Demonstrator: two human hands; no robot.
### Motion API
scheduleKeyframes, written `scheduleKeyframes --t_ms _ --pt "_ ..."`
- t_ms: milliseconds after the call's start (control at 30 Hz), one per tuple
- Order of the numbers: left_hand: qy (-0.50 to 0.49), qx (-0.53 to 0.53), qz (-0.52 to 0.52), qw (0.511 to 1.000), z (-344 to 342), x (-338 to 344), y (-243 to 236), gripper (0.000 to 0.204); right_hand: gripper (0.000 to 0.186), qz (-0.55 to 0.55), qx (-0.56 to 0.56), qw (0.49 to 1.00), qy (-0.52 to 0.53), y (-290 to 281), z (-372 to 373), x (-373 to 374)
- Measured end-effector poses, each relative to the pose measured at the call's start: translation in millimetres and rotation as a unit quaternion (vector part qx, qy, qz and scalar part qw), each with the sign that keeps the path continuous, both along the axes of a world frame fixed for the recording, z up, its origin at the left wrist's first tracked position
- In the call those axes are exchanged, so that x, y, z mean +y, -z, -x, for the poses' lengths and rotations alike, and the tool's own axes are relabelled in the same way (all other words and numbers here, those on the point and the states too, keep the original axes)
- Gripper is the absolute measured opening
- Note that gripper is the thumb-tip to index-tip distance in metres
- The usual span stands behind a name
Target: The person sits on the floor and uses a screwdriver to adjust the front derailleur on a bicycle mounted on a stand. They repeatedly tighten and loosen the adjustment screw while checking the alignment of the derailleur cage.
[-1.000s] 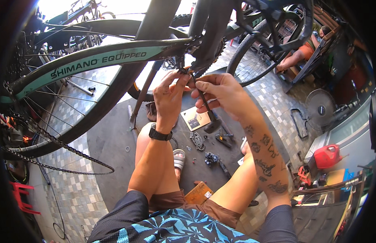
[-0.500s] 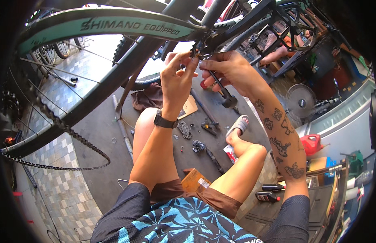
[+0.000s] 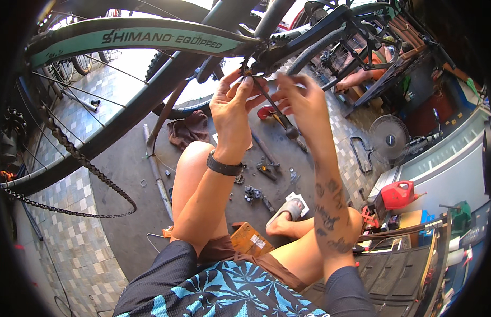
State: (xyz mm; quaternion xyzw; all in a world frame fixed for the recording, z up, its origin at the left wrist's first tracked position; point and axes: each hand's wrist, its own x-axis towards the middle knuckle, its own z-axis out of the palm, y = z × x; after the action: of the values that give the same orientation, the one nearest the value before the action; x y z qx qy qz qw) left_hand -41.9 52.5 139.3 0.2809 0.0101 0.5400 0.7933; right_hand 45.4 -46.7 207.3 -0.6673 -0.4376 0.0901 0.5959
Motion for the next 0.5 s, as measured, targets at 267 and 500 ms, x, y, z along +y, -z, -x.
scheduleKeyframes --t_ms 267,500 --pt "-0.055 0.112 -0.08 0.989 11 11 -10 0.026 0.095 -0.021 0.582 0.788 -0.201 79 46 -66" --pt "-0.232 0.159 -0.207 0.937 2 32 -10 0.025 0.068 -0.216 0.673 0.605 -0.367 36 46 -44"
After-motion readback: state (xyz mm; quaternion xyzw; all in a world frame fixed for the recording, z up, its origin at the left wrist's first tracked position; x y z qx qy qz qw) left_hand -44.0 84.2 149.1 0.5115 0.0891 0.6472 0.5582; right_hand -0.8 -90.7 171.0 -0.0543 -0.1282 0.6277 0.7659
